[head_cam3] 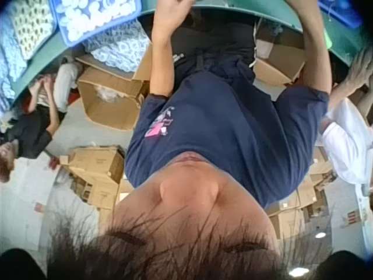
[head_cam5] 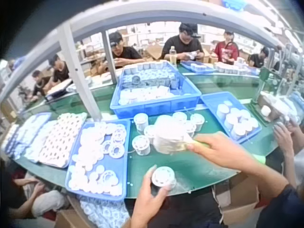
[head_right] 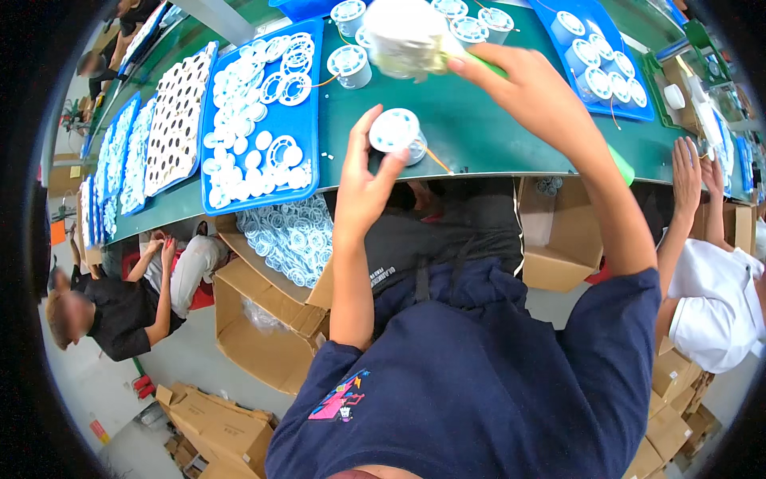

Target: Assembling electronic components by hand and using a rubber mallet to secure housings on a production line.

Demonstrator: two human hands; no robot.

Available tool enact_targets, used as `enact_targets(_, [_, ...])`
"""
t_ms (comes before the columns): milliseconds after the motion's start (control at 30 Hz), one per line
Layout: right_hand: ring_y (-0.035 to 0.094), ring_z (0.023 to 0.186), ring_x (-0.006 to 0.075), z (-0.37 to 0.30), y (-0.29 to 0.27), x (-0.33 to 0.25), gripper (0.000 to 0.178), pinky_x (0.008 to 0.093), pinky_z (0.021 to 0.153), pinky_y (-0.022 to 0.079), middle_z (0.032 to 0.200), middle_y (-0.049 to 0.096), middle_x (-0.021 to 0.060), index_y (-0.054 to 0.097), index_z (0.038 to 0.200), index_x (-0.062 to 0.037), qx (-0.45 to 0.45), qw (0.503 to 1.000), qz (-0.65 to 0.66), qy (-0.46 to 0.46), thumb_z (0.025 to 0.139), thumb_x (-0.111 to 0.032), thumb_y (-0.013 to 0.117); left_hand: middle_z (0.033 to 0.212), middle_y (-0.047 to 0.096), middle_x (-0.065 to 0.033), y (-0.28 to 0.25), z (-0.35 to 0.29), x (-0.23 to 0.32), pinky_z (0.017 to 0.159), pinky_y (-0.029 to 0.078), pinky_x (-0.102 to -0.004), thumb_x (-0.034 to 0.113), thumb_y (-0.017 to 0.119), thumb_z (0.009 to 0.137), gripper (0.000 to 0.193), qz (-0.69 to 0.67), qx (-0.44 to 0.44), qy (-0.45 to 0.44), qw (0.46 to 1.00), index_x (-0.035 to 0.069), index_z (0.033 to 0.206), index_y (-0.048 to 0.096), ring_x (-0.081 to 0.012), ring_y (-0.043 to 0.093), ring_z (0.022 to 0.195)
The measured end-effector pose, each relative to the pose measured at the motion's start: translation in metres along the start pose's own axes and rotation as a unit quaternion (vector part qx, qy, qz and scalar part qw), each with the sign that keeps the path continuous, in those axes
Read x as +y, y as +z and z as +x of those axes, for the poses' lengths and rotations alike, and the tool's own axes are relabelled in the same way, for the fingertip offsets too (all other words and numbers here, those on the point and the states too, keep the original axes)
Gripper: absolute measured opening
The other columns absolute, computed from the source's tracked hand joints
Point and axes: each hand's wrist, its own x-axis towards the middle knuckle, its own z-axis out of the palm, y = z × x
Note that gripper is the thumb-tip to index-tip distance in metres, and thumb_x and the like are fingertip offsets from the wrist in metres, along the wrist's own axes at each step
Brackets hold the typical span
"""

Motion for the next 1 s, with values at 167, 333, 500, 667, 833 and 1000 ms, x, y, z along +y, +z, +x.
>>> enact_targets(167, [0.064, 0.079, 0.0365, -0.031, 0.037, 0.064, 0.038, 0.0443, 0.071, 0.050, 0.089, 0.067, 0.0145, 0.073, 0.117, -0.0038, 0.139, 0.988, -0.058, -0.038, 0.095, -0.035, 0.073, 0.138, 0.060, -0.0198, -0.009, -0.001, -0.001, 0.106, 0.052, -0.0410, 0.045, 0.049, 0.107, 0.064, -0.197, 0.000, -0.032, 0.980, 0.002, 0.154, 0.039, -0.0291, 0.064, 0.124])
enact_targets(333, [0.064, 0.091, 0.0333, -0.031, 0.067, 0.087, 0.036, 0.0456, 0.077, 0.051, 0.095, 0.063, 0.0116, 0.074, 0.114, -0.0073, 0.173, 0.979, -0.107, -0.015, 0.088, -0.032, 0.080, 0.130, 0.064, -0.0247, -0.005, -0.005, 0.017, 0.105, 0.053, -0.0438, 0.045, 0.047, 0.103, 0.067, -0.272, 0.016, -0.063, 0.960, -0.001, 0.151, 0.040, -0.0355, 0.068, 0.117])
enact_targets(500, [0.061, 0.107, 0.0338, -0.032, 0.064, 0.076, 0.041, 0.0445, 0.093, 0.050, 0.115, 0.063, 0.0154, 0.068, 0.128, -0.0065, 0.227, 0.962, -0.127, -0.083, 0.090, -0.019, 0.079, 0.128, 0.064, -0.0254, -0.001, -0.002, 0.019, 0.104, 0.053, -0.0446, 0.047, 0.049, 0.101, 0.071, -0.294, 0.016, -0.071, 0.953, -0.001, 0.152, 0.039, -0.0362, 0.068, 0.116])
enact_targets(667, [0.069, 0.089, 0.0229, -0.054, 0.047, 0.017, 0.056, 0.0337, 0.079, 0.057, 0.123, 0.063, 0.0153, 0.059, 0.141, -0.0043, 0.096, 0.957, 0.259, -0.091, 0.090, -0.015, 0.080, 0.134, 0.061, -0.0201, 0.010, 0.001, 0.027, 0.108, 0.048, -0.0404, 0.048, 0.069, 0.091, 0.090, -0.175, 0.003, -0.010, 0.984, -0.001, 0.157, 0.033, -0.0286, 0.063, 0.124])
enact_targets(833, [0.064, 0.112, 0.0250, -0.043, 0.038, 0.005, 0.055, 0.0347, 0.088, 0.054, 0.125, 0.061, 0.0155, 0.061, 0.135, -0.0012, 0.055, 0.971, 0.188, -0.136, 0.087, -0.022, 0.080, 0.146, 0.055, -0.0224, 0.035, 0.008, 0.054, 0.116, 0.041, -0.0444, 0.009, 0.081, 0.083, 0.091, -0.015, -0.037, 0.016, 0.999, 0.001, 0.157, 0.030, -0.0295, 0.054, 0.137])
enact_targets(1000, [0.068, 0.092, 0.0213, -0.016, 0.013, 0.073, 0.045, 0.0318, 0.077, 0.057, 0.115, 0.067, 0.0136, 0.065, 0.126, -0.0001, 0.295, 0.947, 0.062, -0.108, 0.088, -0.016, 0.080, 0.155, 0.046, -0.0245, 0.034, 0.019, 0.046, 0.119, 0.036, -0.0457, 0.019, 0.080, 0.091, 0.083, 0.174, 0.039, 0.084, 0.980, 0.000, 0.157, 0.034, -0.0359, 0.046, 0.144])
